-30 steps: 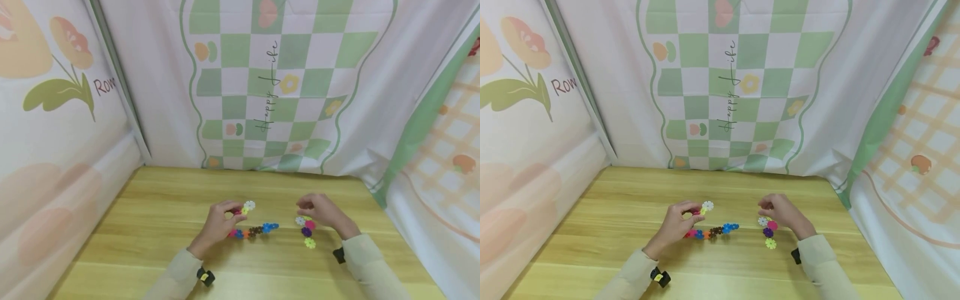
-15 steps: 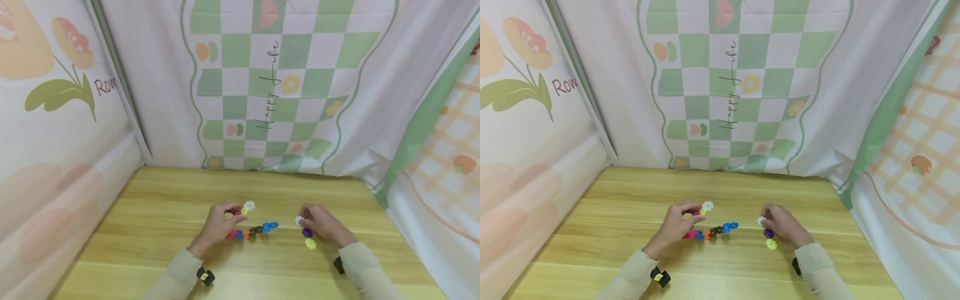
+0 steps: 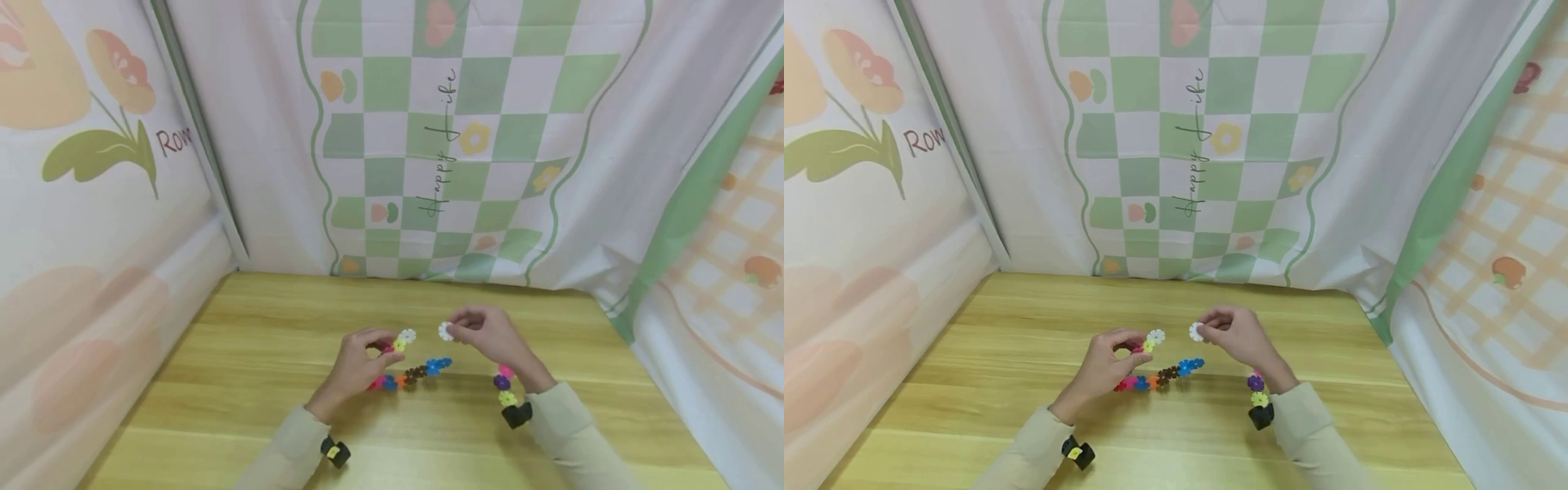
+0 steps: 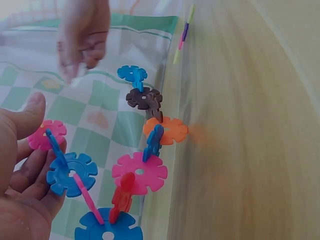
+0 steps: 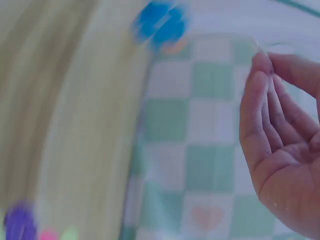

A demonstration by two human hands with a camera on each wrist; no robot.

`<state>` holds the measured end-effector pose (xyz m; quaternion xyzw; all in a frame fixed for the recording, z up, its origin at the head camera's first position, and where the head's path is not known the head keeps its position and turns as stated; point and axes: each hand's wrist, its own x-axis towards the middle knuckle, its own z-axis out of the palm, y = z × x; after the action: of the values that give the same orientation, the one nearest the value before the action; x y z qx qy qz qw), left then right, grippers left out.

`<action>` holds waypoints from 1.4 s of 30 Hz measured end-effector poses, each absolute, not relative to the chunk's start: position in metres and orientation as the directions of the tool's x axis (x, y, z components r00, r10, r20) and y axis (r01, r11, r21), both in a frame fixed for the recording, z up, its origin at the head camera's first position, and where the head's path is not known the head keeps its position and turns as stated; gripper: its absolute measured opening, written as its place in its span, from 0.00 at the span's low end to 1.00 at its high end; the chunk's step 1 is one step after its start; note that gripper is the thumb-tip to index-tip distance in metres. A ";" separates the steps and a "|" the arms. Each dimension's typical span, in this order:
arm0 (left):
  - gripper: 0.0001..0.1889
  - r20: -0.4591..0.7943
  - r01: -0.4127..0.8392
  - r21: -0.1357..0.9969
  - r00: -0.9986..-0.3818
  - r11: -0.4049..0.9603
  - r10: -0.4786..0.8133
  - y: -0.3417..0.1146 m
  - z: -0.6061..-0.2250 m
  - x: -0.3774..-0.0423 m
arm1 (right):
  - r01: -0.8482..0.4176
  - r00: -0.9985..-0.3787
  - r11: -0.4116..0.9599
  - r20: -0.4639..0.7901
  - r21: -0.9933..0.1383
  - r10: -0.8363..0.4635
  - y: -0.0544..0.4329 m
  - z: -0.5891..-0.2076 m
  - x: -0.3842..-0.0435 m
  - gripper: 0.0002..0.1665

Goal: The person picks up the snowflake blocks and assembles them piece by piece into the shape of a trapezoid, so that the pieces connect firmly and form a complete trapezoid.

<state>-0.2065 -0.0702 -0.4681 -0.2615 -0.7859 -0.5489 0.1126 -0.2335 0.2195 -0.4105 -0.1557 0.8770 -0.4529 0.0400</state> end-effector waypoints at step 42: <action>0.20 0.547 0.666 0.615 -0.746 0.421 0.380 -0.071 -0.464 -0.205 | -0.163 -0.939 0.530 -0.034 -0.832 -0.342 0.156 -0.368 -0.217 0.08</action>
<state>-0.2047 -0.0706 -0.4641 -0.3164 -0.8268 -0.4350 0.1646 -0.2169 0.1557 -0.3684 -0.1451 0.8692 -0.4626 0.0967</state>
